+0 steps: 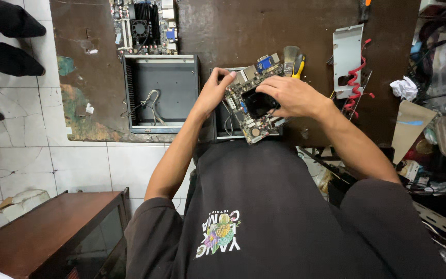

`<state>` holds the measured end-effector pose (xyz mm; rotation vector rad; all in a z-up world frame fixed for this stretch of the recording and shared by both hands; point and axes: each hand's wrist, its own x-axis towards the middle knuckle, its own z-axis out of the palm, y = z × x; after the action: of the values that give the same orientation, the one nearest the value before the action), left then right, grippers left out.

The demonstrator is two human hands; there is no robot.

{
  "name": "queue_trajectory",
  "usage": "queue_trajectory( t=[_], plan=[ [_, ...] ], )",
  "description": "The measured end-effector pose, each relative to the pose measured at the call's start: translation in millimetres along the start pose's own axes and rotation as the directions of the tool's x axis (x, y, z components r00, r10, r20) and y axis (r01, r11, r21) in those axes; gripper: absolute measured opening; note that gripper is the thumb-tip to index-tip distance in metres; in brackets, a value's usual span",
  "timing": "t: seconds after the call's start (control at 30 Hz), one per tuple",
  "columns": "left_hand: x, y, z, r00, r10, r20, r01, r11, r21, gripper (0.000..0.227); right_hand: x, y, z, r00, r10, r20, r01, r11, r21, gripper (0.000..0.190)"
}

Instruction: The person installs a metal I/O shield into the back of a computer case, then places a motherboard into the case and aligns it with the standoffs. The person uses a screwdriver to secure the motherboard to the case.

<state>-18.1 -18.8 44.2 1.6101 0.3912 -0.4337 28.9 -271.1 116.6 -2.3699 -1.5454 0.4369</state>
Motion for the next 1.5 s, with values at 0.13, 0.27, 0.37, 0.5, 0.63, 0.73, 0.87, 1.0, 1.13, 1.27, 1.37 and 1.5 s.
queue_trajectory(
  t=[0.13, 0.27, 0.37, 0.5, 0.63, 0.73, 0.87, 1.0, 1.13, 1.27, 1.37, 1.5],
  plan=[
    [-21, 25, -3, 0.998, 0.034, -0.046, -0.036, 0.998, -0.054, 0.05, 0, -5, 3, 0.998, 0.033, -0.059, -0.031, 0.999, 0.028, 0.062],
    [-44, 23, -9, 0.968, 0.203, -0.149, -0.207, 0.978, -0.01, 0.036, -9, -12, -8, 0.987, 0.097, -0.131, -0.084, 0.992, 0.096, 0.062],
    [-45, -4, -16, 0.841, 0.507, -0.187, -0.396, 0.813, 0.426, 0.015, -22, -13, -23, 0.975, 0.173, -0.137, -0.162, 0.983, 0.087, 0.063],
    [-62, -33, -2, 0.743, 0.602, 0.293, -0.428, 0.09, 0.899, 0.015, -40, 2, -30, 0.96, 0.261, -0.103, -0.259, 0.965, 0.031, 0.067],
    [-64, -50, 26, 0.738, 0.516, 0.435, -0.494, -0.025, 0.869, 0.014, -43, -1, -40, 0.952, 0.293, -0.085, -0.292, 0.956, 0.021, 0.066],
    [-39, -78, 32, 0.781, 0.409, 0.472, -0.483, -0.083, 0.872, 0.02, -42, 6, -27, 0.954, 0.273, -0.121, -0.268, 0.962, 0.05, 0.069],
    [-33, -73, 31, 0.787, 0.384, 0.484, -0.464, -0.149, 0.873, 0.009, -36, 2, -24, 0.957, 0.262, -0.123, -0.251, 0.963, 0.1, 0.067],
    [-39, -70, 26, 0.78, 0.331, 0.531, -0.479, -0.232, 0.847, 0.015, -35, 1, -29, 0.954, 0.273, -0.124, -0.26, 0.959, 0.112, 0.066],
    [-56, -44, 20, 0.732, 0.391, 0.558, -0.474, -0.296, 0.829, 0.012, -35, 5, -27, 0.956, 0.271, -0.113, -0.262, 0.961, 0.093, 0.066],
    [-64, -12, 19, 0.638, 0.467, 0.612, -0.51, -0.34, 0.79, 0.011, -32, 2, -24, 0.961, 0.238, -0.138, -0.232, 0.971, 0.055, 0.067],
    [-81, -1, 20, 0.729, 0.353, 0.587, -0.503, -0.304, 0.809, 0.015, -30, -1, -23, 0.961, 0.232, -0.149, -0.229, 0.973, 0.038, 0.068],
    [-79, -17, 26, 0.804, 0.125, 0.582, -0.568, -0.132, 0.813, 0.011, -27, -10, -26, 0.959, 0.231, -0.167, -0.224, 0.973, 0.058, 0.067]
  ],
)
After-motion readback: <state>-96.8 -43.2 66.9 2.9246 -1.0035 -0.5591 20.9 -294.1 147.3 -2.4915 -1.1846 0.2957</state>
